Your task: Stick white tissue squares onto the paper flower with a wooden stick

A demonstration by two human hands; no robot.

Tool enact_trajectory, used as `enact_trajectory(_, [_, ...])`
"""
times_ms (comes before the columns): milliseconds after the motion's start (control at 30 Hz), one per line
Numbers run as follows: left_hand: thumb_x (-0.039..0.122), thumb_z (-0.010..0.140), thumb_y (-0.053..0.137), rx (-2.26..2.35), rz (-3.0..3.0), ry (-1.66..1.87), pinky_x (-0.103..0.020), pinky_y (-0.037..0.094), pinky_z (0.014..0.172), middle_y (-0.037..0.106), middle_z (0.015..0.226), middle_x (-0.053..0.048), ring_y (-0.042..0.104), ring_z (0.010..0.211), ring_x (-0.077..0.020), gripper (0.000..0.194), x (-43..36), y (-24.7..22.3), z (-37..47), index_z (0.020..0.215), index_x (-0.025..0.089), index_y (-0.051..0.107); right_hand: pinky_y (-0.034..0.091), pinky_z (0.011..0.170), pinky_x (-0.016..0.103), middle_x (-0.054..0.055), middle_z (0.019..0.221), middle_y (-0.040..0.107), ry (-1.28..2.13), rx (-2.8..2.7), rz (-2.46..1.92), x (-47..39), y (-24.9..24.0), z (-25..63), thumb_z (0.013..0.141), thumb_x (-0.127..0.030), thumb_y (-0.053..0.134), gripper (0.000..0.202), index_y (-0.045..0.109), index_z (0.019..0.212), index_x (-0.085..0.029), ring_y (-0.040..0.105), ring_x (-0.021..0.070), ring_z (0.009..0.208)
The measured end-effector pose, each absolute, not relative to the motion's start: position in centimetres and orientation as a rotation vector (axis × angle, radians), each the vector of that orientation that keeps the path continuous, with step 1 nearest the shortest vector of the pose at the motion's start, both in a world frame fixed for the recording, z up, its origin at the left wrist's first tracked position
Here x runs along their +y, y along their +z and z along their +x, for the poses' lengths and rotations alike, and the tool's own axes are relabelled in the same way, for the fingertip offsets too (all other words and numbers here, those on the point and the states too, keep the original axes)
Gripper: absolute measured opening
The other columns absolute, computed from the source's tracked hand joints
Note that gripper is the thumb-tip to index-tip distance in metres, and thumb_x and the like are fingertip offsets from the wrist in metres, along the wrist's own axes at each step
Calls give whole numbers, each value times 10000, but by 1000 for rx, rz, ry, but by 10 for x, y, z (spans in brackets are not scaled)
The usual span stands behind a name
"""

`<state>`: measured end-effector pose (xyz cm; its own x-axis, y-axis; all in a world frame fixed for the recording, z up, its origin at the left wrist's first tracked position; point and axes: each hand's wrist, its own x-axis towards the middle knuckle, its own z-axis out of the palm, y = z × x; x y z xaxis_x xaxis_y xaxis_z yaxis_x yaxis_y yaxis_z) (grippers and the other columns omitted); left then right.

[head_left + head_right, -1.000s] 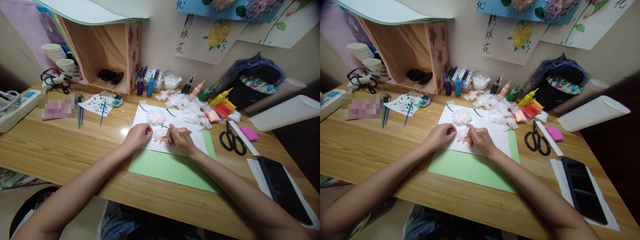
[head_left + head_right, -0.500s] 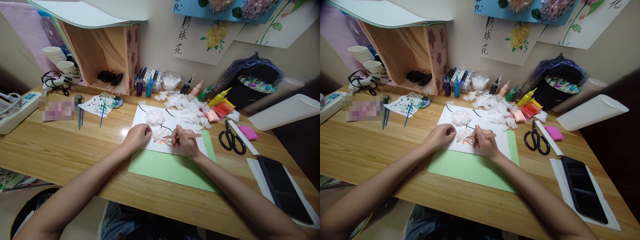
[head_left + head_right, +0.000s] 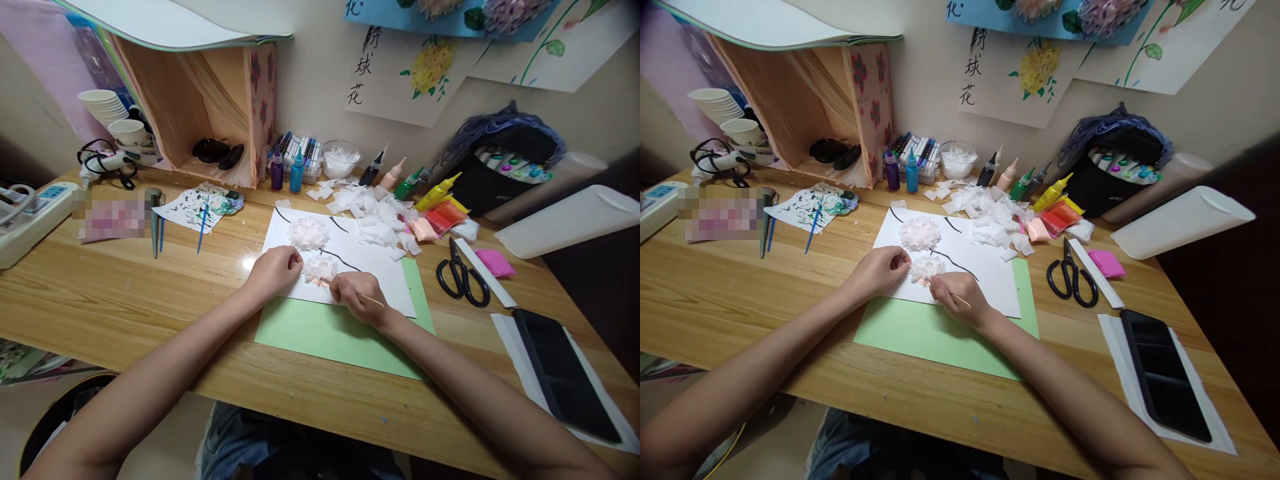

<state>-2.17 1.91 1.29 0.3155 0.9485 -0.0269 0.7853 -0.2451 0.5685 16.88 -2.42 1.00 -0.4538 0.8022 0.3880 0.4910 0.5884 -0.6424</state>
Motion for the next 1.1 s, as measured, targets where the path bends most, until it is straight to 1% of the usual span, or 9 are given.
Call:
enact_trajectory(267, [233, 792, 489, 1521, 2119, 465, -247, 367, 581, 675, 765, -42, 575, 676, -154, 167, 19, 12, -22, 766, 178, 644, 400, 520, 268, 29, 479, 549, 535, -2167, -1090, -22, 5, 168, 954, -387, 200, 545, 481, 524, -205, 489, 121, 452])
enact_trajectory(400, [237, 793, 486, 1523, 2121, 462, -249, 363, 576, 674, 758, -42, 571, 667, -154, 173, 19, 13, -22, 769, 175, 645, 446, 566, 269, 29, 441, 538, 709, -2005, -1273, -16, 16, 156, 951, -423, 237, 570, 445, 465, -209, 530, 124, 460])
enact_trajectory(467, [233, 793, 484, 1523, 2128, 456, -250, 363, 574, 673, 752, -43, 569, 660, -154, 176, 19, 13, -22, 771, 172, 647, 443, 495, 252, 22, 402, 528, 896, -1803, -1408, -7, 24, 148, 945, -433, 271, 561, 436, 459, -206, 513, 116, 402])
enact_trajectory(600, [229, 791, 480, 1525, 2142, 457, -252, 352, 570, 667, 738, -43, 562, 651, -155, 177, 19, 13, -22, 764, 171, 645, 333, 285, 228, 39, 358, 548, 1309, -1421, -1656, 18, 41, 137, 932, -384, 323, 505, 441, 479, -194, 448, 113, 264])
enact_trajectory(700, [232, 788, 478, 1519, 2138, 461, -251, 345, 572, 664, 738, -39, 560, 653, -154, 172, 19, 13, -22, 765, 174, 638, 329, 260, 219, 48, 337, 543, 1446, -1323, -1711, 30, 45, 136, 923, -325, 347, 489, 438, 463, -184, 443, 113, 243])
enact_trajectory(767, [229, 784, 477, 1520, 2133, 460, -250, 345, 576, 660, 735, -38, 559, 657, -153, 166, 19, 12, -22, 756, 175, 632, 333, 268, 211, 45, 355, 555, 1462, -1357, -1663, 26, 45, 139, 920, -345, 355, 499, 461, 464, -173, 458, 110, 259])
enact_trajectory(900, [230, 779, 475, 1527, 2111, 464, -250, 343, 576, 650, 727, -31, 552, 659, -152, 159, 19, 12, -22, 748, 179, 623, 378, 372, 205, 19, 422, 564, 1255, -1633, -1394, 1, 42, 156, 908, -469, 387, 532, 525, 498, -161, 481, 91, 348])
enact_trajectory(1033, [232, 780, 470, 1534, 2084, 476, -254, 344, 580, 634, 727, -26, 544, 666, -153, 158, 17, 12, -23, 749, 182, 616, 414, 516, 234, 9, 488, 546, 827, -1821, -1219, -12, 38, 186, 942, -445, 328, 528, 533, 535, -179, 510, 108, 476])
enact_trajectory(1100, [232, 781, 468, 1524, 2074, 482, -255, 346, 585, 626, 722, -24, 541, 667, -152, 158, 17, 13, -23, 753, 182, 615, 410, 551, 246, 11, 551, 567, 576, -1784, -1273, -5, 34, 203, 931, -418, 386, 450, 547, 581, -185, 521, 118, 520])
